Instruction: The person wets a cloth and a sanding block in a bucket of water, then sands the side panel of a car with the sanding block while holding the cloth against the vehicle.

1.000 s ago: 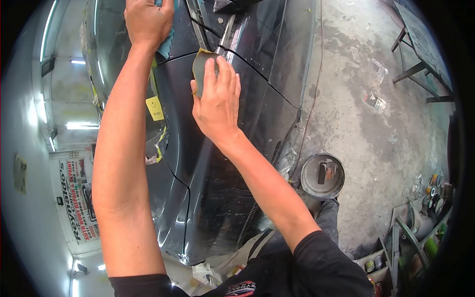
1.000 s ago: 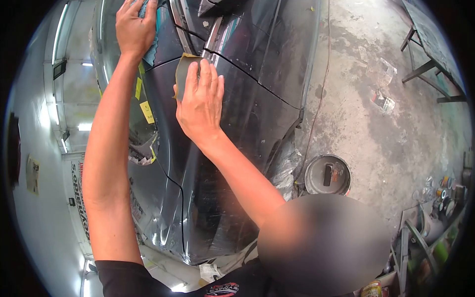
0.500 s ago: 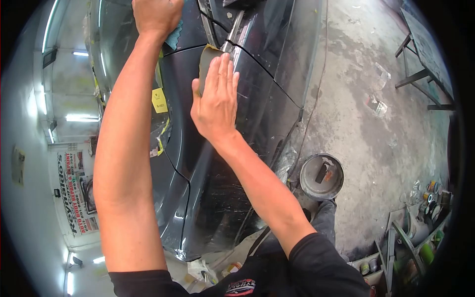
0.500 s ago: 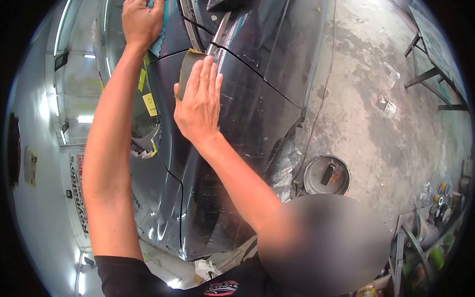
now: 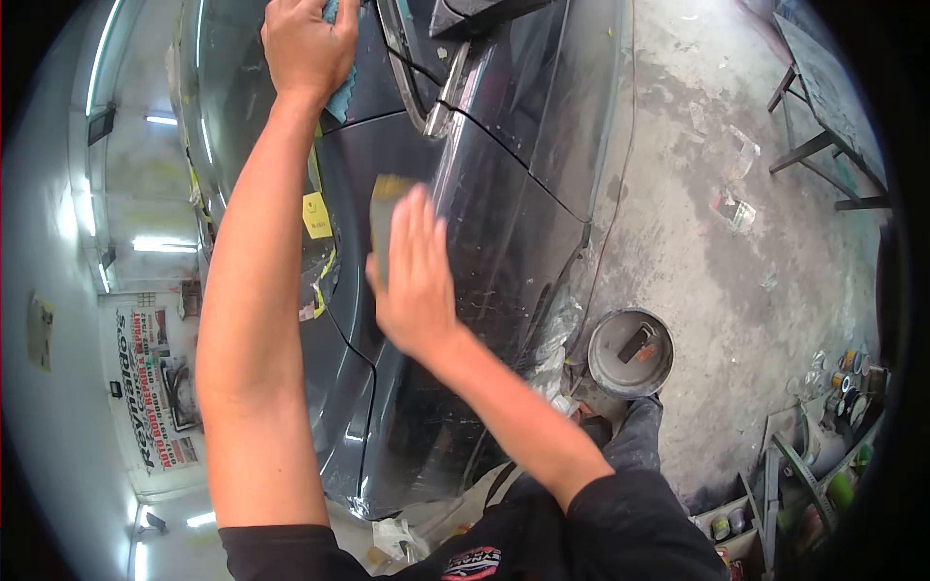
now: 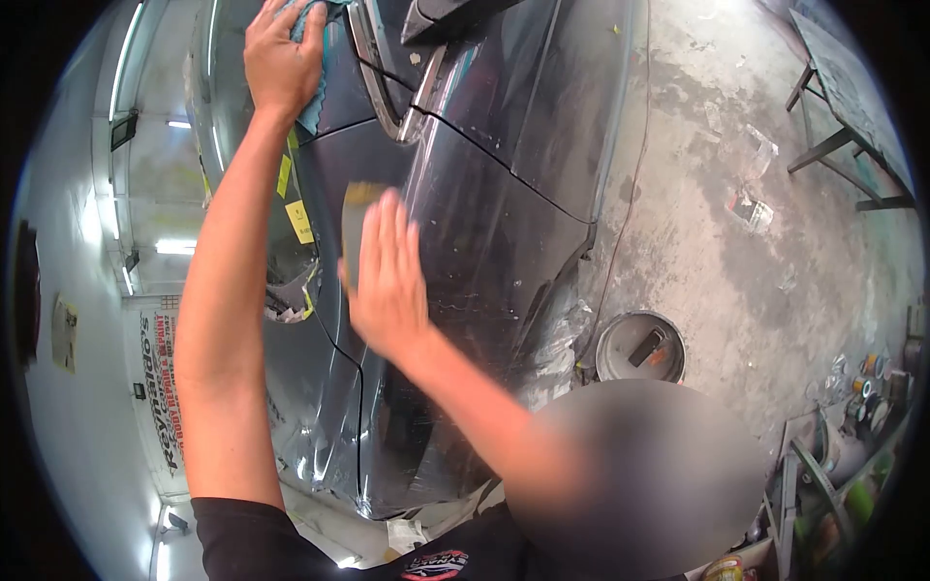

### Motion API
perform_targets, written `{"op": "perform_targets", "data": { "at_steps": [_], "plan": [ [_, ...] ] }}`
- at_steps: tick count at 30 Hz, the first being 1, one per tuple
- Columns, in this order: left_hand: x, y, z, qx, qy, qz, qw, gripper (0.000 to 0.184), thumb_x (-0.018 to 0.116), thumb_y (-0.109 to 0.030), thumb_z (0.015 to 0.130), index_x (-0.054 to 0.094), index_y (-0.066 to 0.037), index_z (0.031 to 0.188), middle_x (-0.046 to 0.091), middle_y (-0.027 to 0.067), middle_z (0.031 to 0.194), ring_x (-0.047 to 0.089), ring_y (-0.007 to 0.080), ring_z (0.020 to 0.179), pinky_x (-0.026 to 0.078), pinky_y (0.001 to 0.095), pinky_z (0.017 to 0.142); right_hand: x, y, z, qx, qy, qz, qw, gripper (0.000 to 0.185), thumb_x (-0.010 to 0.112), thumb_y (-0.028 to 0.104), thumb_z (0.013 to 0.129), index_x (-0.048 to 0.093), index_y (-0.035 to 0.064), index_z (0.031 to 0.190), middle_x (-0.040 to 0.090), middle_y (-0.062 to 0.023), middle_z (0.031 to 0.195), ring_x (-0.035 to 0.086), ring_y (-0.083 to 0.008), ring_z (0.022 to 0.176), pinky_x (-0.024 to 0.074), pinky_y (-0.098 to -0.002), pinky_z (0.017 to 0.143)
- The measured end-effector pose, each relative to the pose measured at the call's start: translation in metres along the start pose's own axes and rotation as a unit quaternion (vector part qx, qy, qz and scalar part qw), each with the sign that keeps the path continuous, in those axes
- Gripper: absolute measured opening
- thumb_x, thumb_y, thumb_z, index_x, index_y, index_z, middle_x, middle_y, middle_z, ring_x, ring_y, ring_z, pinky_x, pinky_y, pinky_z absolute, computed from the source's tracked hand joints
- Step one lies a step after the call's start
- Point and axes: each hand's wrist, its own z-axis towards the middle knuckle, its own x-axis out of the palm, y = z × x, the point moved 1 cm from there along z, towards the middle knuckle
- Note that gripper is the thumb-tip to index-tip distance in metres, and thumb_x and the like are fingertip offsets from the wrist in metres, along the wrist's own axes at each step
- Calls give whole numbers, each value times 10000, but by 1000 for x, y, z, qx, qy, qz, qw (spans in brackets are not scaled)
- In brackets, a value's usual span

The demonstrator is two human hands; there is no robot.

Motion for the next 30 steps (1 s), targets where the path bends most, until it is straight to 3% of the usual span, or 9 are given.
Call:
{"op": "perform_targets", "data": {
  "at_steps": [3,8,11,14,16,20,23,26,30],
  "plan": [
    [0,2,-3,4,8,-1,1000,304,696,-221,973,800,-62,1211,659,243,1442,557,437,1391,411,484,1193,-1,6,-26,-15,33,13,999,808,647,233,1019,269,-204,1584,259,-461,1644,288,-591,1549,254,-651,1259],
    [1,3,-5,-1,7,-3,1000,297,696,-212,973,803,-63,1206,666,247,1430,558,433,1390,413,485,1189,-3,-36,77,30,-26,-6,999,759,597,254,1062,278,-193,1584,258,-435,1660,300,-571,1548,266,-647,1256],
    [-1,-1,1,-9,3,-8,1000,297,699,-214,973,803,-65,1209,667,247,1426,560,434,1387,414,483,1188,-6,-9,19,6,-3,7,1000,724,597,205,1056,294,-187,1584,275,-435,1654,309,-572,1546,267,-644,1257],
    [0,2,-3,1,5,-5,1000,300,703,-219,974,802,-65,1211,666,245,1428,560,434,1387,415,476,1188,2,-1,-42,-28,84,-51,995,784,616,28,924,278,-171,1603,254,-418,1675,287,-559,1567,259,-642,1263],
    [1,3,-3,4,2,0,1000,299,706,-222,974,802,-64,1208,666,242,1429,561,433,1387,415,471,1189,-3,-11,-1,-30,17,-10,999,809,600,-26,867,285,-171,1598,260,-411,1675,289,-551,1567,272,-639,1260],
    [0,3,-6,-7,-4,-7,1000,295,708,-225,972,804,-65,1201,670,234,1428,568,430,1384,426,470,1183,1,-31,63,20,-53,-23,998,799,691,66,945,308,-99,1627,302,-373,1678,327,-521,1561,274,-642,1252],
    [2,2,-3,-15,-10,-13,1000,291,712,-224,969,806,-64,1193,674,227,1424,574,425,1379,437,469,1176,0,-6,-3,8,13,-25,1000,833,714,48,922,305,-88,1636,292,-360,1692,324,-509,1571,255,-660,1248],
    [-1,0,-2,-14,-13,-5,1000,286,717,-219,962,808,-63,1183,680,224,1416,581,423,1372,444,467,1172,4,-12,-38,-55,55,-85,993,804,556,-75,820,350,-132,1595,335,-352,1683,377,-498,1554,274,-671,1234],
    [-1,0,0,-14,-14,-9,1000,285,717,-216,951,811,-70,1177,690,224,1399,586,430,1361,444,472,1172,-7,-32,75,-48,-9,-32,998,887,627,-68,807,313,-70,1637,298,-302,1714,309,-464,1588,274,-640,1257]
  ]
}}
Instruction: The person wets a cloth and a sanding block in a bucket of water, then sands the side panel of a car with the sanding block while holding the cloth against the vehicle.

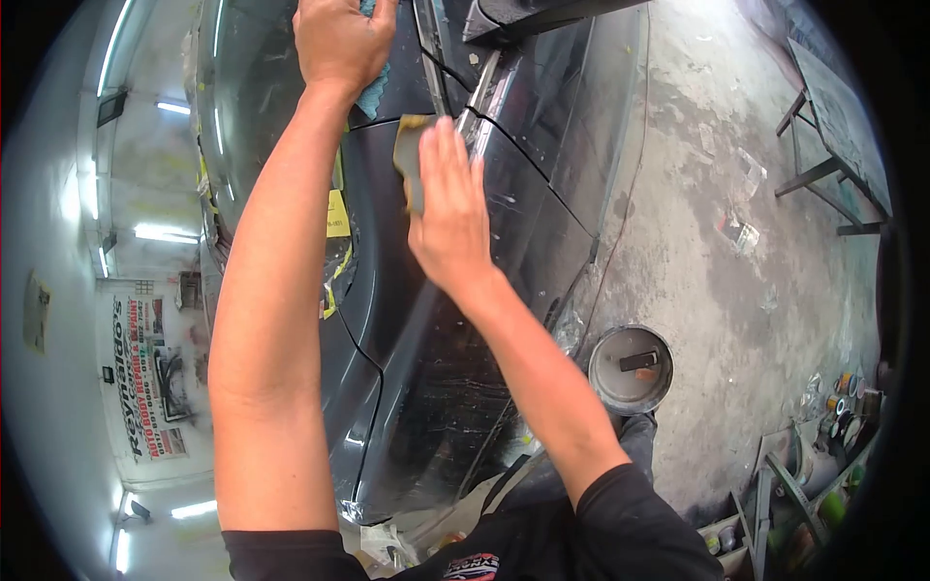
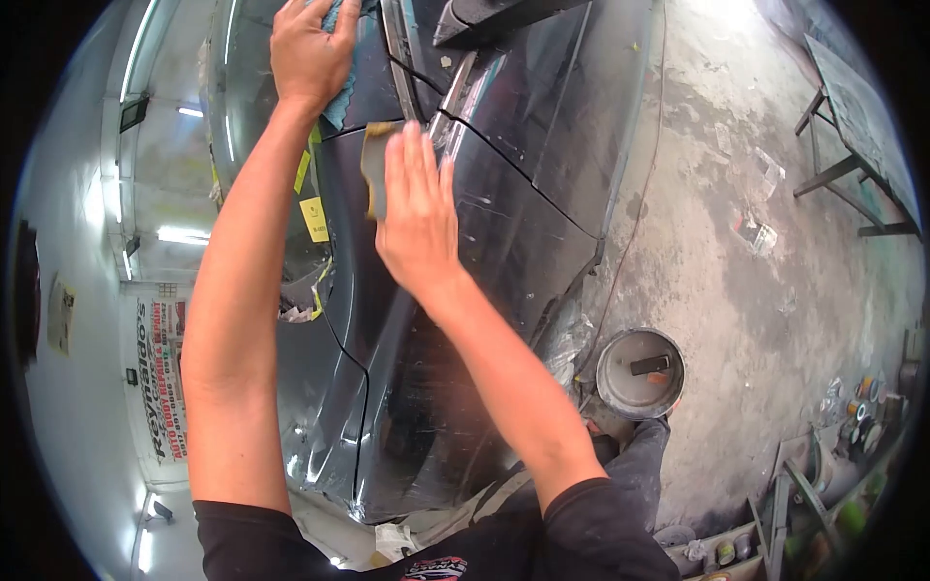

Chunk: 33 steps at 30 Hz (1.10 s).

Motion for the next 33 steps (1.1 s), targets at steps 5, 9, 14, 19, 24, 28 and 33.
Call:
{"op": "perform_targets", "data": {
  "at_steps": [5,9,14,19,24,28,33],
  "plan": [
    [-3,-2,0,0,3,-8,1000,287,712,-215,941,814,-85,1176,699,220,1383,587,436,1357,442,479,1172,-14,6,-82,-48,104,-40,993,883,654,-14,826,300,-104,1630,261,-331,1720,314,-484,1586,268,-670,1240],
    [-3,-2,0,-2,1,0,1000,293,714,-209,935,812,-81,1180,692,228,1391,583,436,1362,442,488,1170,-13,-6,-38,-76,55,-24,995,866,652,8,848,314,-66,1642,290,-309,1718,334,-473,1579,281,-675,1231],
    [-5,-4,-2,-2,15,-8,1000,292,710,-202,940,810,-74,1182,688,229,1396,582,436,1363,438,488,1172,-17,-19,-29,-71,65,-17,995,820,685,76,950,297,-24,1665,303,-274,1726,325,-440,1593,203,-699,1245],
    [-2,-2,-1,5,2,-4,1000,289,710,-207,942,812,-71,1176,692,232,1388,587,442,1353,442,490,1167,-19,-22,-23,-80,66,-9,995,814,686,100,961,298,-23,1665,273,-266,1740,301,-435,1605,176,-713,1243],
    [-3,-2,-1,4,9,3,1000,291,710,-218,950,813,-73,1181,688,235,1395,581,440,1363,440,485,1169,-25,-31,-14,-98,86,-5,991,809,702,110,946,327,-19,1651,289,-250,1738,300,-433,1606,209,-690,1248],
    [-4,-2,2,-5,3,9,1000,289,709,-215,954,812,-72,1182,690,234,1391,582,443,1363,443,484,1168,-31,-25,-36,-116,90,-30,989,808,712,114,934,349,-17,1644,318,-251,1727,329,-429,1594,232,-681,1246],
    [-2,1,-2,2,-1,-6,1000,289,717,-213,949,813,-72,1182,694,233,1386,585,439,1362,446,485,1167,-19,-31,14,-137,70,-21,988,845,754,158,917,357,-18,1643,333,-232,1725,348,-413,1588,265,-628,1256]
  ]
}}
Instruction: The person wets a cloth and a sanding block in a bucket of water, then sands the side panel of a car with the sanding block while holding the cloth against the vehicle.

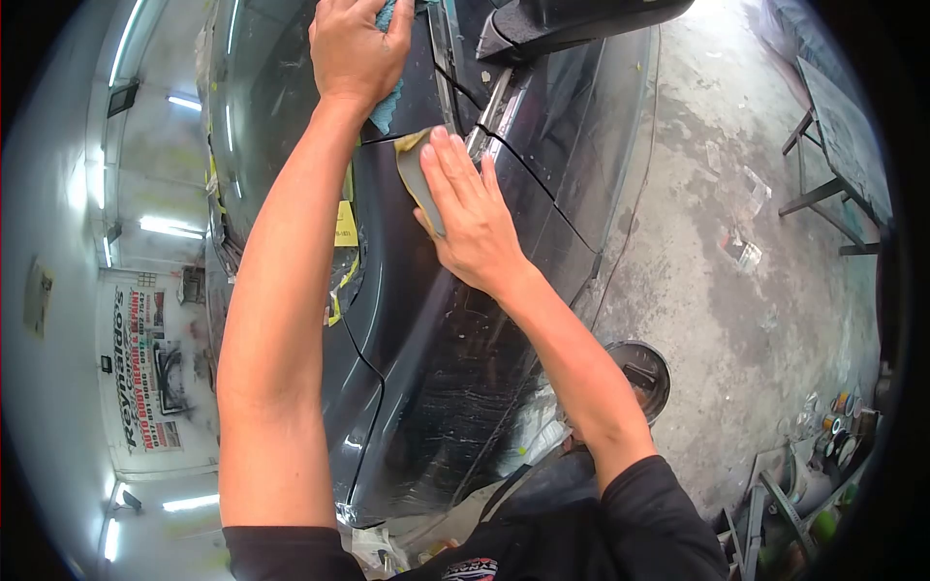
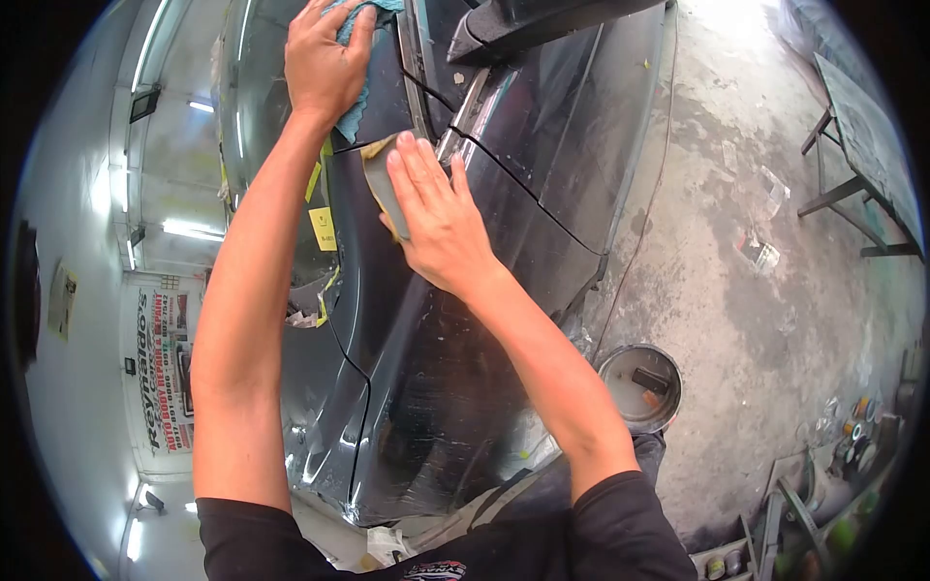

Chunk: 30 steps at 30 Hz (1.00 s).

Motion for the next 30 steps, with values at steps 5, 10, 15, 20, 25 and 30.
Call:
{"op": "perform_targets", "data": {
  "at_steps": [5,10,15,20,25,30],
  "plan": [
    [-2,-2,3,-2,-3,-2,1000,274,729,-200,939,814,-68,1164,704,227,1366,599,438,1341,455,481,1157,-12,-5,-51,-30,65,-1,997,839,772,218,923,376,-34,1619,360,-240,1706,381,-419,1565,316,-612,1231],
    [-4,0,1,2,-2,1,1000,274,721,-211,947,811,-68,1162,706,218,1366,600,438,1335,458,483,1151,-9,-1,5,-77,47,57,994,868,771,173,900,353,-3,1640,343,-220,1719,357,-411,1581,301,-596,1256],
    [-2,-1,6,2,-6,5,1000,282,721,-217,950,805,-66,1173,702,219,1374,590,433,1351,451,484,1154,-34,-23,-31,-78,127,-11,989,881,808,245,887,380,-22,1610,359,-227,1706,376,-392,1575,333,-586,1243],
    [-3,-2,3,-12,3,-18,1000,284,716,-217,958,806,-70,1183,695,225,1387,578,429,1368,434,486,1170,-9,4,22,-143,77,66,985,957,826,239,842,354,-9,1637,338,-217,1723,335,-386,1599,276,-568,1285],
    [1,-2,6,-1,-1,-5,1000,276,715,-221,960,810,-66,1167,703,222,1372,583,429,1359,445,479,1161,-28,-33,-8,-122,115,34,985,932,829,207,844,379,13,1637,349,-193,1725,357,-378,1590,310,-564,1268],
    [0,2,3,-1,-11,-13,1000,271,716,-221,959,810,-65,1160,715,216,1351,598,435,1337,457,479,1150,-5,-10,6,-75,31,17,997,908,812,159,857,377,20,1642,359,-200,1719,380,-399,1572,333,-584,1243]
  ]
}}
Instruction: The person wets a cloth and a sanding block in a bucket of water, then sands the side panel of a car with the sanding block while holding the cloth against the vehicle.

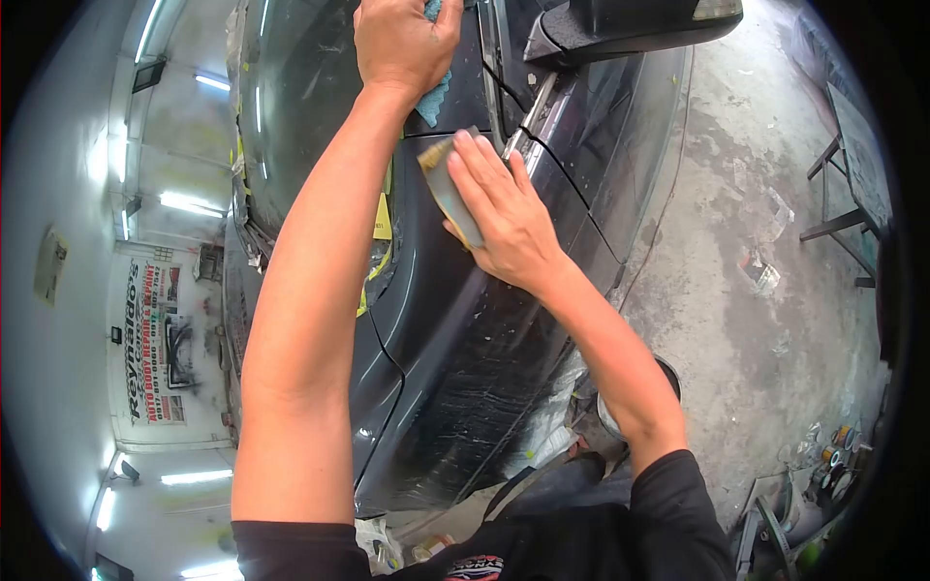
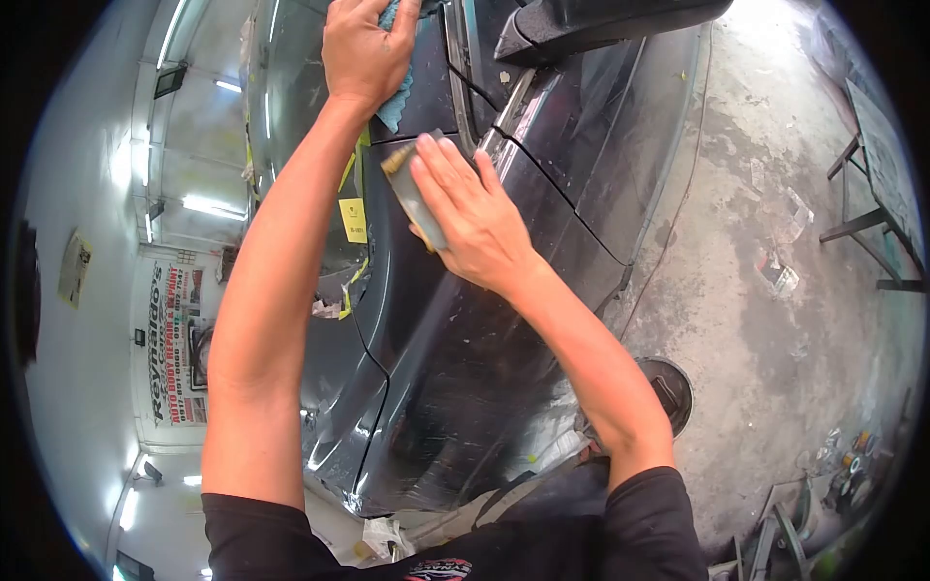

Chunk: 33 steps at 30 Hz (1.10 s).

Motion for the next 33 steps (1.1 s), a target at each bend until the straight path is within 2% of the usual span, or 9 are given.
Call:
{"op": "perform_targets", "data": {
  "at_steps": [5,7,11,14,17,20,25,29,33],
  "plan": [
    [-1,-3,1,5,-1,6,1000,269,712,-221,957,810,-61,1150,719,206,1346,605,435,1326,456,483,1153,30,75,-47,114,-22,28,993,983,841,194,822,345,-34,1639,321,-262,1724,366,-435,1573,286,-654,1237],
    [-2,-4,2,7,0,11,1000,269,709,-220,958,809,-61,1150,719,204,1349,604,434,1328,456,484,1154,42,118,-92,123,43,-29,991,862,742,315,917,396,-86,1596,355,-271,1707,399,-413,1561,324,-656,1211],
    [1,-1,-1,7,1,15,1000,272,707,-224,960,809,-69,1159,714,203,1361,602,427,1335,455,483,1156,30,81,-28,112,16,-131,985,770,679,209,925,415,-90,1584,383,-278,1686,416,-418,1545,339,-665,1198],
    [2,2,-4,-2,2,10,1000,278,706,-231,962,809,-72,1166,711,204,1367,602,422,1338,454,480,1158,30,72,14,178,-76,-88,977,704,607,169,934,443,-83,1570,383,-275,1685,377,-408,1567,349,-653,1199],
    [-1,-3,-2,-7,1,8,1000,282,706,-238,964,808,-65,1162,711,204,1368,601,423,1339,457,475,1156,48,121,-39,175,-5,-69,982,652,588,155,948,484,-78,1547,371,-272,1695,352,-398,1584,326,-646,1216],
    [1,-3,0,-7,-9,15,1000,281,707,-241,963,809,-65,1156,712,202,1364,601,424,1340,464,472,1150,65,139,-86,78,32,-102,991,636,581,113,934,502,-62,1541,381,-280,1687,377,-406,1572,344,-614,1216],
    [1,4,-7,1,1,11,1000,272,713,-240,956,813,-85,1155,715,196,1362,603,420,1339,470,474,1143,36,69,17,184,-81,-115,973,690,586,62,896,459,-84,1557,390,-289,1674,385,-422,1563,363,-627,1195],
    [-2,-1,-1,-13,-5,-2,1000,269,717,-235,951,814,-82,1151,717,195,1357,606,423,1334,475,474,1137,55,125,-59,164,-6,-51,985,760,638,65,874,421,-68,1590,409,-287,1669,427,-439,1537,325,-640,1215],
    [-2,-3,-1,-7,-11,9,1000,266,719,-231,949,815,-81,1147,716,190,1363,608,425,1331,481,476,1129,42,106,-42,151,-37,-21,988,773,691,143,905,419,-28,1609,414,-257,1678,437,-425,1535,276,-685,1220]
  ]
}}
